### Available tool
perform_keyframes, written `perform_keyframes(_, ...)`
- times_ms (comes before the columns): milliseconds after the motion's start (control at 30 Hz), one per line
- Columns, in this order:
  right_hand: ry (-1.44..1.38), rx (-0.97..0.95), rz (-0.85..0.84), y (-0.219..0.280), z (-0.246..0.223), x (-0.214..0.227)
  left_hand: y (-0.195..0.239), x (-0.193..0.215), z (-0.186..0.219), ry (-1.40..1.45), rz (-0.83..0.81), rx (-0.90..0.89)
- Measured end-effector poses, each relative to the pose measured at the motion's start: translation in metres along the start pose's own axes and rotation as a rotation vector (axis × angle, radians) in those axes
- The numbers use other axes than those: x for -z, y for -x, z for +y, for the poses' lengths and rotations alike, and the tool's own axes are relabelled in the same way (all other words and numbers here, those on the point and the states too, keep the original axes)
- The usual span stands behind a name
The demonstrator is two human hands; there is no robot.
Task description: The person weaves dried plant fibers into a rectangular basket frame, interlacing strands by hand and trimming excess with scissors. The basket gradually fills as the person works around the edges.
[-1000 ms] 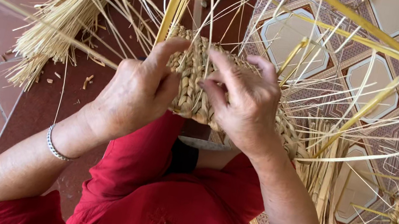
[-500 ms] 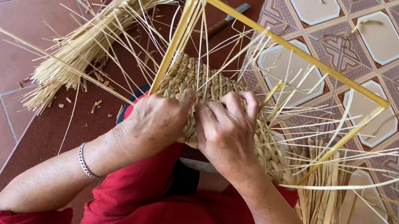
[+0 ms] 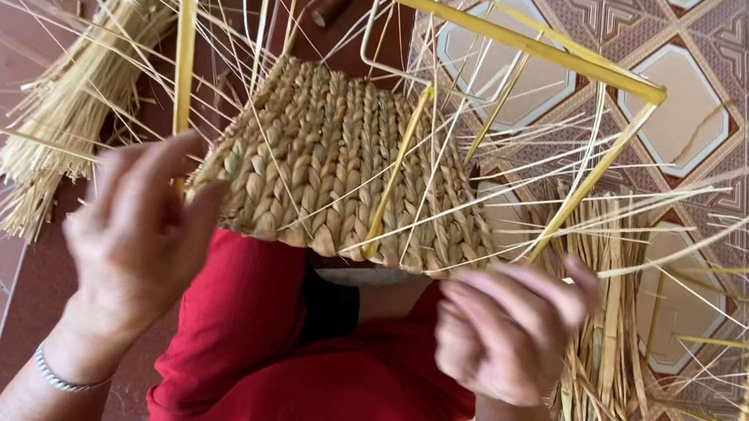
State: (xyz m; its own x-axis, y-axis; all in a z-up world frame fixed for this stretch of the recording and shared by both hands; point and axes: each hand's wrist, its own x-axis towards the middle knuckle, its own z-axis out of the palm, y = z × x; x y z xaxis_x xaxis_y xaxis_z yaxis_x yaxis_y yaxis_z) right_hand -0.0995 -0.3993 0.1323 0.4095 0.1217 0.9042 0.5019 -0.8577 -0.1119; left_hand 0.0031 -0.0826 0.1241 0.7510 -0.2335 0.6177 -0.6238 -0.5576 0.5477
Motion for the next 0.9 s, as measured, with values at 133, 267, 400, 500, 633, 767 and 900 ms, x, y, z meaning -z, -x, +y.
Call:
perform_keyframes(133,0.035,-0.21,0.132,0.07,0.015,0.032,0.02,0.009,-0.016,0.238,0.042,0.246)
perform_keyframes(267,-0.208,-0.663,0.076,0.129,0.018,0.028,0.03,-0.001,-0.029,0.375,-0.076,0.268)
perform_keyframes(400,-0.342,-0.773,-0.058,0.148,0.016,0.02,0.039,-0.011,-0.034,0.66,-0.021,0.273)
perform_keyframes(500,-0.387,-0.846,-0.028,0.146,0.011,0.018,0.039,-0.01,-0.037,0.506,-0.023,0.281)
perform_keyframes(633,-0.406,-0.879,0.046,0.133,0.028,0.01,0.036,-0.015,-0.033,0.456,0.008,0.298)
perform_keyframes(767,-0.327,-0.952,0.068,0.097,0.058,0.007,0.006,-0.018,-0.024,0.289,-0.022,0.245)
perform_keyframes(900,-0.007,-0.563,0.24,0.032,0.067,0.015,-0.046,-0.035,-0.004,0.475,-0.04,0.101)
